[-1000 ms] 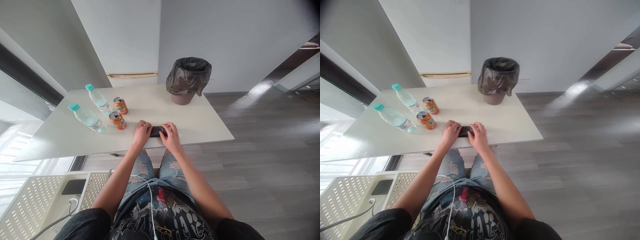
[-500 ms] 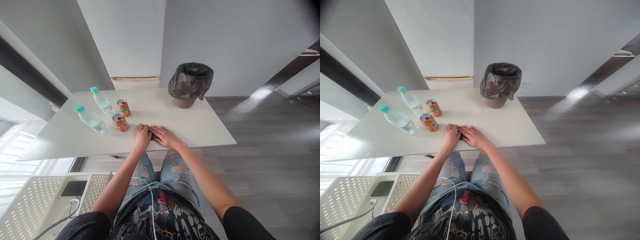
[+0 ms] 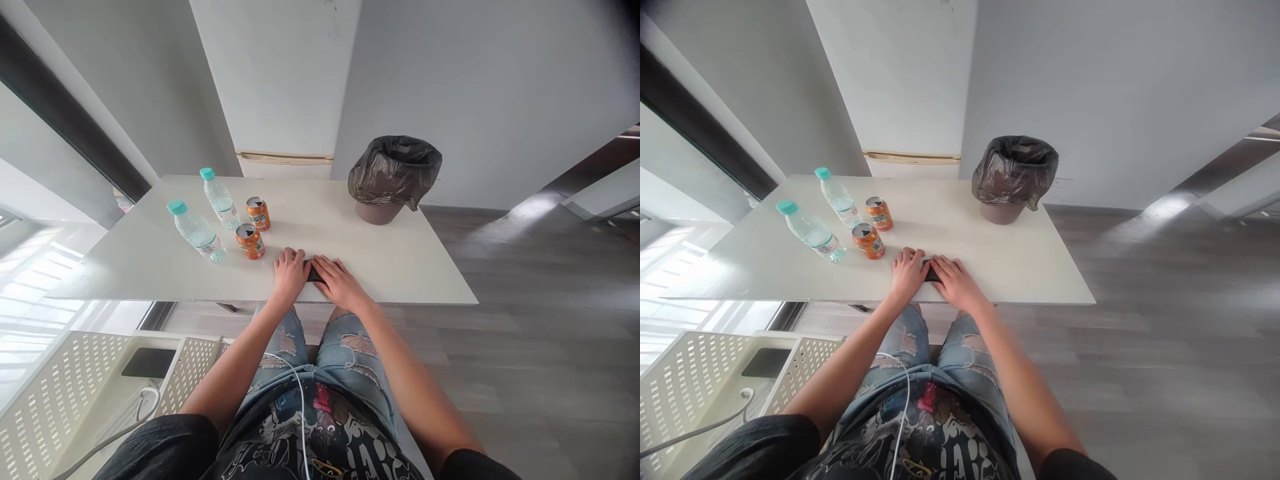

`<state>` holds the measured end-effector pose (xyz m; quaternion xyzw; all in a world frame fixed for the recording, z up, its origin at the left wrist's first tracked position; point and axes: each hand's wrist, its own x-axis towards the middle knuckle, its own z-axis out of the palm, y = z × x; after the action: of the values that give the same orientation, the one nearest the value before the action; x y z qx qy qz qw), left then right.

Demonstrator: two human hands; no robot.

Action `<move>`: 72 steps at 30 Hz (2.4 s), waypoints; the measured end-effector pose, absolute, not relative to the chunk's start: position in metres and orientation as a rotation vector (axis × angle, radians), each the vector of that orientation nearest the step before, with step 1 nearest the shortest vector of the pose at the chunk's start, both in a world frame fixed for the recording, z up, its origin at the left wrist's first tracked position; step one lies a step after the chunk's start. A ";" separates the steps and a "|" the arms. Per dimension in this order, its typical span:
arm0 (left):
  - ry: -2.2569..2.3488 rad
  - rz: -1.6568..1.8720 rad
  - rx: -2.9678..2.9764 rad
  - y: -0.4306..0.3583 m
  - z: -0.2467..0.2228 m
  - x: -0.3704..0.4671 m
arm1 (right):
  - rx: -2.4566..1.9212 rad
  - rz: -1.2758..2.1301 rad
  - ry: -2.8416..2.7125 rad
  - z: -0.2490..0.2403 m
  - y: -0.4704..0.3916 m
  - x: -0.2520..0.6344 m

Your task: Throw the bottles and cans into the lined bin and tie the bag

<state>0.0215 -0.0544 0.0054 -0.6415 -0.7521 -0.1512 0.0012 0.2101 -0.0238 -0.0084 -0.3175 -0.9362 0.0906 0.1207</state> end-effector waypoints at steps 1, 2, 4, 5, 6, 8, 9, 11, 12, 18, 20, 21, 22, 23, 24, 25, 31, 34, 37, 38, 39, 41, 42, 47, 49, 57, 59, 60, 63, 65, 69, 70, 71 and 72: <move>-2.355 -0.477 -2.015 -0.054 0.005 0.021 | -0.932 0.251 -2.728 -0.009 -0.025 0.210; -2.353 -0.476 -2.012 -0.054 0.005 0.021 | -0.933 0.245 -2.726 -0.010 -0.026 0.211; -2.355 -0.472 -2.001 -0.054 0.004 0.021 | -0.932 0.245 -2.729 -0.011 -0.027 0.211; -2.356 -0.472 -1.996 -0.054 0.004 0.021 | -0.933 0.248 -2.731 -0.011 -0.027 0.210; -2.356 -0.473 -1.994 -0.054 0.004 0.021 | -0.934 0.251 -2.732 -0.010 -0.026 0.210; -2.357 -0.475 -1.994 -0.054 0.004 0.021 | -0.941 0.252 -2.731 -0.010 -0.026 0.210; -2.359 -0.474 -1.997 -0.054 0.004 0.022 | -0.945 0.250 -2.730 -0.010 -0.026 0.209; -2.365 -0.470 -2.004 -0.054 0.004 0.022 | -0.955 0.245 -2.727 -0.010 -0.026 0.209; -2.366 -0.468 -2.007 -0.054 0.004 0.022 | -0.958 0.245 -2.727 -0.010 -0.026 0.209; -2.372 -0.466 -2.003 -0.053 0.004 0.022 | -0.966 0.261 -2.725 -0.009 -0.028 0.210; -2.380 -0.463 -2.007 -0.053 0.004 0.022 | -0.969 0.255 -2.721 -0.009 -0.028 0.209; -2.383 -0.463 -2.009 -0.053 0.005 0.022 | -0.970 0.251 -2.722 -0.009 -0.028 0.209; -2.385 -0.464 -2.009 -0.053 0.005 0.022 | -0.970 0.246 -2.726 -0.009 -0.028 0.209; -2.386 -0.466 -2.009 -0.053 0.005 0.021 | -0.968 0.242 -2.731 -0.009 -0.028 0.209; -2.385 -0.473 -2.007 -0.054 0.005 0.021 | -0.966 0.240 -2.736 -0.008 -0.028 0.209; -2.382 -0.483 -2.008 -0.054 0.004 0.021 | -0.963 0.240 -2.743 -0.008 -0.028 0.209; -2.367 -0.541 -1.994 -0.053 0.001 0.022 | -0.970 0.268 -2.750 -0.008 -0.028 0.209; -2.373 -0.528 -1.961 -0.052 0.000 0.024 | -0.973 0.312 -2.755 -0.008 -0.027 0.210; -2.364 -0.476 -1.950 -0.052 -0.001 0.026 | -1.065 0.398 -2.672 -0.002 -0.028 0.209; -2.363 -0.460 -1.948 -0.052 -0.001 0.027 | -1.153 0.410 -2.591 0.002 -0.028 0.207; -2.361 -0.447 -1.947 -0.052 -0.001 0.027 | -1.261 0.405 -2.487 0.006 -0.029 0.204; -2.360 -0.426 -1.947 -0.052 -0.001 0.028 | -1.473 0.351 -2.277 0.013 -0.032 0.191; -2.363 -0.416 -1.947 -0.052 -0.001 0.029 | -1.549 0.309 -2.200 0.016 -0.033 0.183; -2.386 -0.363 -1.952 -0.051 -0.002 0.029 | -1.715 0.162 -2.048 0.009 -0.037 0.140; -2.379 -0.352 -1.953 -0.050 -0.002 0.029 | -1.777 0.147 -2.006 0.000 -0.036 0.132; -2.356 -0.370 -1.940 -0.049 -0.005 0.031 | -1.895 0.183 -2.092 -0.012 -0.029 0.137; -2.365 -0.371 -1.935 -0.049 -0.005 0.031 | -1.928 0.193 -2.102 -0.012 -0.028 0.138; -2.368 -0.368 -1.933 -0.049 -0.005 0.031 | -1.932 0.193 -2.101 -0.012 -0.028 0.138; -2.366 -0.355 -1.933 -0.049 -0.005 0.032 | -1.896 0.183 -2.074 -0.017 -0.026 0.137; -2.363 -0.352 -1.933 -0.050 -0.004 0.032 | -1.870 0.176 -2.049 -0.020 -0.026 0.137; -2.369 -0.355 -1.938 -0.051 -0.002 0.033 | -1.899 0.162 -2.035 -0.020 -0.025 0.137; -2.375 -0.353 -1.939 -0.051 -0.001 0.033 | -1.913 0.161 -2.032 -0.019 -0.025 0.138; -2.382 -0.350 -1.939 -0.051 -0.001 0.033 | -1.921 0.160 -2.027 -0.017 -0.025 0.139; -2.389 -0.351 -1.939 -0.051 -0.001 0.033 | -1.925 0.158 -2.021 -0.016 -0.025 0.140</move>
<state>0.0335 -0.0512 -0.0009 -0.6260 -0.7712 -0.1132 0.0224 0.1396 -0.0248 -0.0164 -0.6783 -0.7121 0.0558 0.1723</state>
